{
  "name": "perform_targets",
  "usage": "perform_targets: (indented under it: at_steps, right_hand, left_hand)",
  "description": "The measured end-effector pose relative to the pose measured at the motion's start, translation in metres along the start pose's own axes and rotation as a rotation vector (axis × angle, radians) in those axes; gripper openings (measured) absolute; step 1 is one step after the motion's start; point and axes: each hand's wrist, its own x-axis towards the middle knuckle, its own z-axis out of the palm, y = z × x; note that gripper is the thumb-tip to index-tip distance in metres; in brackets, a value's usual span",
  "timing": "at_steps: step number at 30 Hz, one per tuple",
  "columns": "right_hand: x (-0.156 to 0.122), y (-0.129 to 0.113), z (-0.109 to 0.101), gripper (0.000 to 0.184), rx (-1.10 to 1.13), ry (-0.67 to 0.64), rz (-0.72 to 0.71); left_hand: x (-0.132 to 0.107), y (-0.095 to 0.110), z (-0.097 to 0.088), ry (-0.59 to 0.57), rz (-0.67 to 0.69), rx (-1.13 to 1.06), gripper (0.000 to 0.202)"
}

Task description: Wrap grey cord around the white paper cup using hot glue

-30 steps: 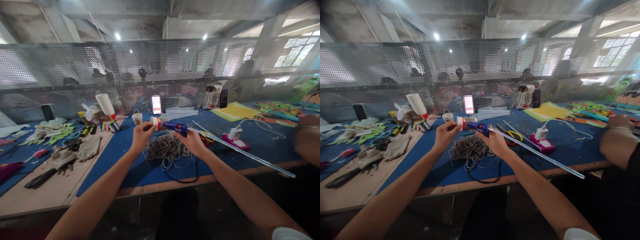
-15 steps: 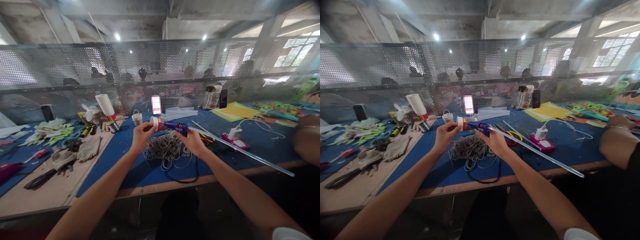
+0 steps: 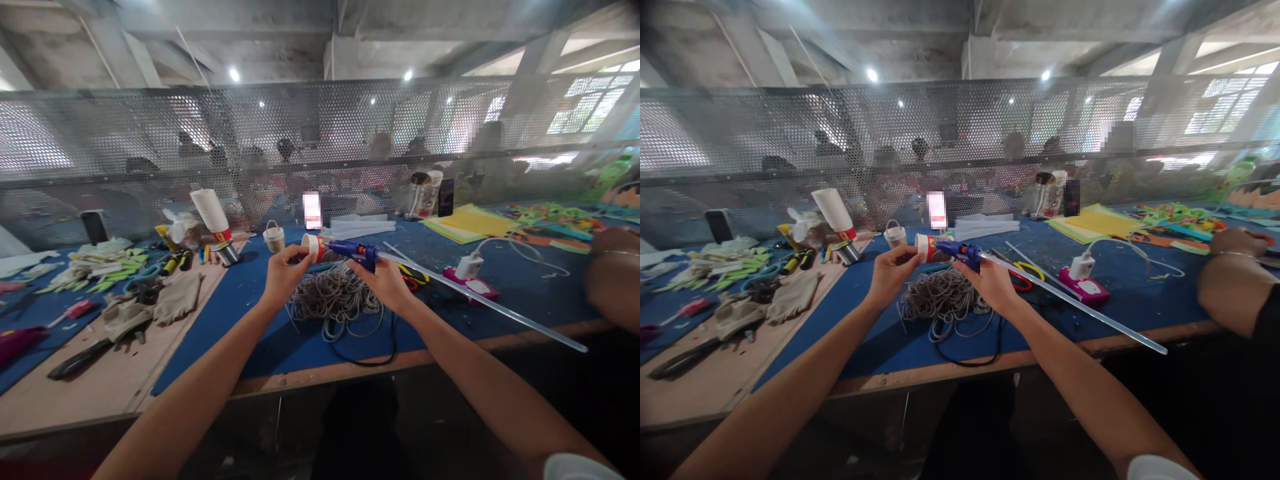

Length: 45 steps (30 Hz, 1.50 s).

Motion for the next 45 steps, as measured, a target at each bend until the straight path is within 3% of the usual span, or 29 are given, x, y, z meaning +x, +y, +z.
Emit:
perform_targets:
  at_steps: [18,28,45]
  right_hand:
    - [0.001,-0.002,-0.002,0.045,0.065,0.002,-0.021]
    - [-0.001,-0.007,-0.002,0.041,0.105,-0.048,-0.021]
    - [-0.004,-0.007,0.000,0.046,0.005,-0.080,-0.046]
  left_hand:
    - [-0.001,0.005,-0.001,0.000,0.003,0.015,0.018]
    - [0.002,-0.007,-0.003,0.012,0.006,0.025,0.017]
    - [0.005,-0.002,-0.004,0.046,-0.053,-0.038,0.020]
